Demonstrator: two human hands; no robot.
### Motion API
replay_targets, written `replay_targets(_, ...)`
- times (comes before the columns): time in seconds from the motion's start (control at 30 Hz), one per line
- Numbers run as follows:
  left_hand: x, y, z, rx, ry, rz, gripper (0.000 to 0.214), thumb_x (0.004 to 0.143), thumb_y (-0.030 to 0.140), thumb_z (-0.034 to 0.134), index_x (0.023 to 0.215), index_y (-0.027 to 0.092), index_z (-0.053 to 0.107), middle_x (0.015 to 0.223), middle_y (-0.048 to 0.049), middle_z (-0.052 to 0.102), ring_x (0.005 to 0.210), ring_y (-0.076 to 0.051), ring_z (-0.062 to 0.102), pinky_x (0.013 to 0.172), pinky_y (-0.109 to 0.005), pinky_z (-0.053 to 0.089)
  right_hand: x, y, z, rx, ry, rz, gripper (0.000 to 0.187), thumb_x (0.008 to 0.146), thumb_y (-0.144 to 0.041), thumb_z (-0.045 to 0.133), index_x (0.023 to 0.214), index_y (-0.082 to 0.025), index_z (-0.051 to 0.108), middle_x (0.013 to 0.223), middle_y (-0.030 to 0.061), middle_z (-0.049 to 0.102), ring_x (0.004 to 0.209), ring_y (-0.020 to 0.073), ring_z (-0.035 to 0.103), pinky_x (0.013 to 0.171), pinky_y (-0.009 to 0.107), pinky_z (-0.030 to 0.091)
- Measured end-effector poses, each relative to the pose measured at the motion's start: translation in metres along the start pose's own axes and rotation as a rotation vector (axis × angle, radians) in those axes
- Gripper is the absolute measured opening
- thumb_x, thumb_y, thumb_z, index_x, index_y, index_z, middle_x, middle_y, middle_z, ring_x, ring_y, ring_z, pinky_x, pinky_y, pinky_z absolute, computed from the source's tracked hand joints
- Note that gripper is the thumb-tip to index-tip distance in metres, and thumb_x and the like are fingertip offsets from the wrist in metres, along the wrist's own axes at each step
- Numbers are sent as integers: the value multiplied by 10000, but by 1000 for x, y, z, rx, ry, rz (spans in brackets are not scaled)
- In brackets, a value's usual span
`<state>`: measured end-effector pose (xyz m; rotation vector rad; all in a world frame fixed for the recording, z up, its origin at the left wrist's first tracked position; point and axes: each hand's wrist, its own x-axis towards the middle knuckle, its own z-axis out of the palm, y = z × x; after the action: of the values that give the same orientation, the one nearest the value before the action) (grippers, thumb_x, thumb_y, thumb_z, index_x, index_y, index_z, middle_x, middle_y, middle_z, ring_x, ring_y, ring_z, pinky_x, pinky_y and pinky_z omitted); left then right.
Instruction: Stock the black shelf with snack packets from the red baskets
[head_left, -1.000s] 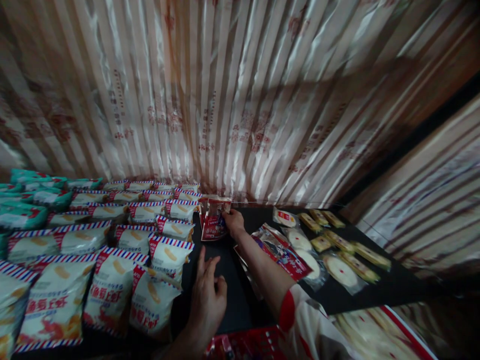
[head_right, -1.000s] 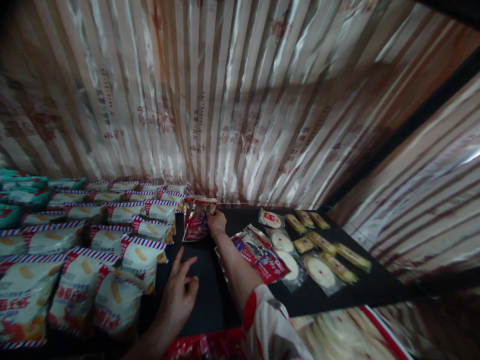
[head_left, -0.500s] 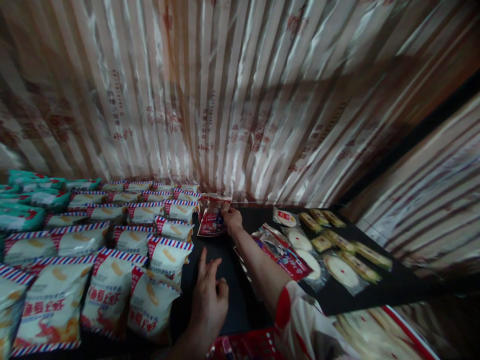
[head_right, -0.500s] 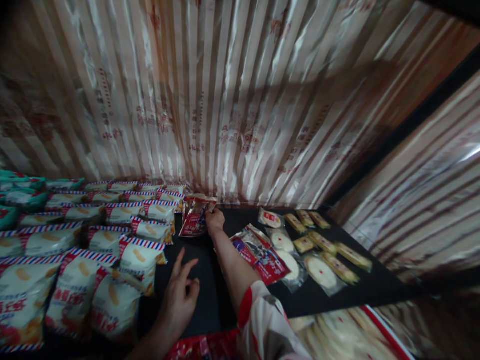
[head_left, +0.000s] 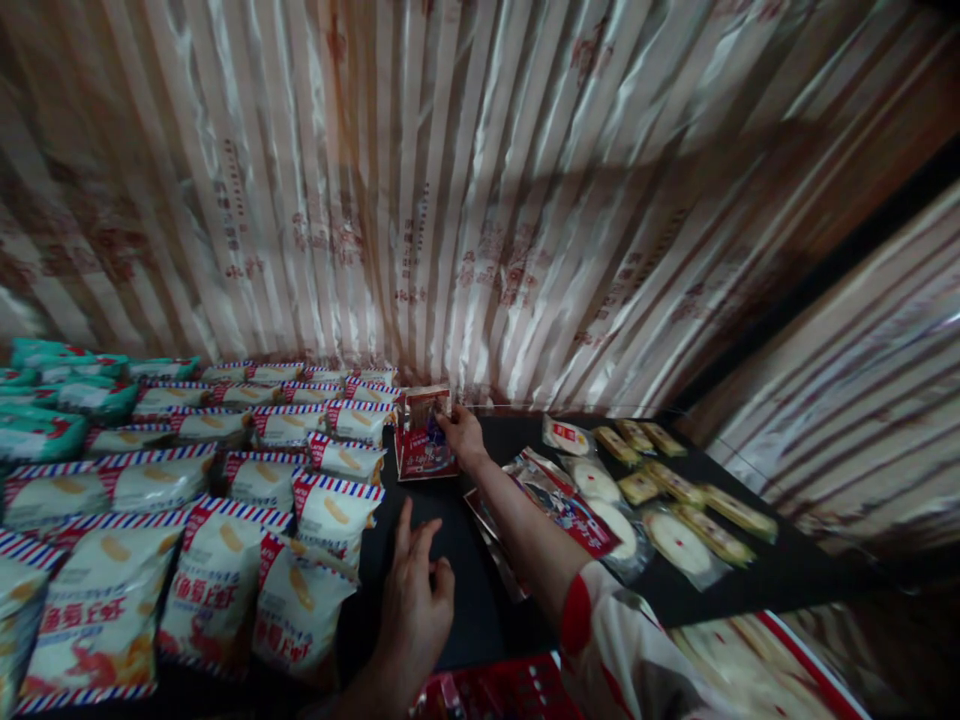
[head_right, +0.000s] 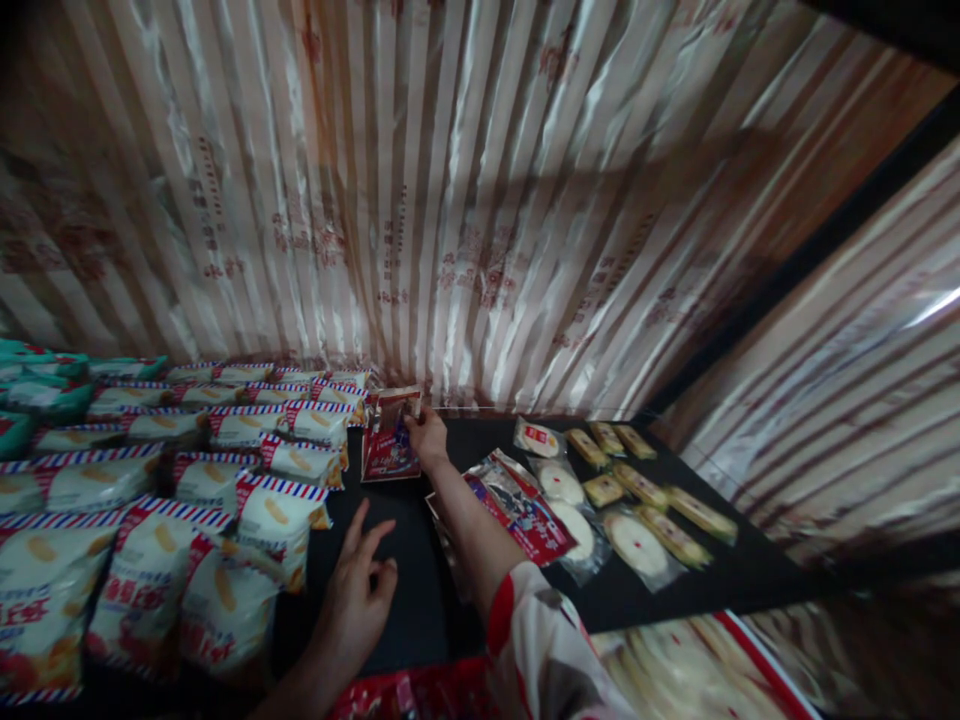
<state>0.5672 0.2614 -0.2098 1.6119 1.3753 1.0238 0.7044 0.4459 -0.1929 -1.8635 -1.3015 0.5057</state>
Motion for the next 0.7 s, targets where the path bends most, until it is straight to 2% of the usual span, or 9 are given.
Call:
replay_targets(0.2, 1, -1, 0, 18, 8, 2, 399, 764, 91, 408, 1117, 149, 585, 1447, -162, 323, 1192, -230, 511, 927, -354, 489, -2, -8, 5, -100, -42, 0, 213, 779, -213, 584, 981, -175, 637, 884, 47, 704, 817, 168, 651, 728, 234, 469)
replay_targets(0.33, 0, 1, -3, 15, -12, -7, 400, 770, 100, 402, 1127, 135, 579, 1448, -171, 315, 1213, -234, 492, 939, -355, 480, -10, -14, 6, -173, -38, 15, 364, 804, -216, 557, 1166, -180, 545, 964, 85, 687, 915, 207, 636, 787, 274, 450)
replay_targets(0.47, -1, 3, -3, 29, -17, -27, 408, 764, 106, 419, 1135, 162, 580, 1451, -136, 329, 1213, -225, 493, 944, -344, 476, -20, -20, 10, -305, -33, -20, 485, 841, -197, 470, 1321, -189, 406, 1017, 114, 658, 915, 220, 633, 786, 297, 445)
replay_targets(0.6, -2, 3, -4, 33, 4, -22, 418, 762, 104, 427, 1144, 183, 578, 1447, -119, 347, 1163, -208, 536, 929, -338, 485, -27, -22, 14, -420, -14, -72, 417, 844, -177, 409, 1249, -203, 506, 1123, 136, 584, 935, 222, 616, 787, 305, 447)
replay_targets(0.7, -2, 3, -4, 34, 20, -20, 416, 759, 101, 434, 1136, 186, 586, 1423, -120, 386, 1119, -207, 566, 904, -339, 501, -30, -19, 15, -442, 4, -147, 425, 816, -153, 421, 1221, -201, 542, 1121, 128, 578, 1001, 231, 577, 824, 306, 431)
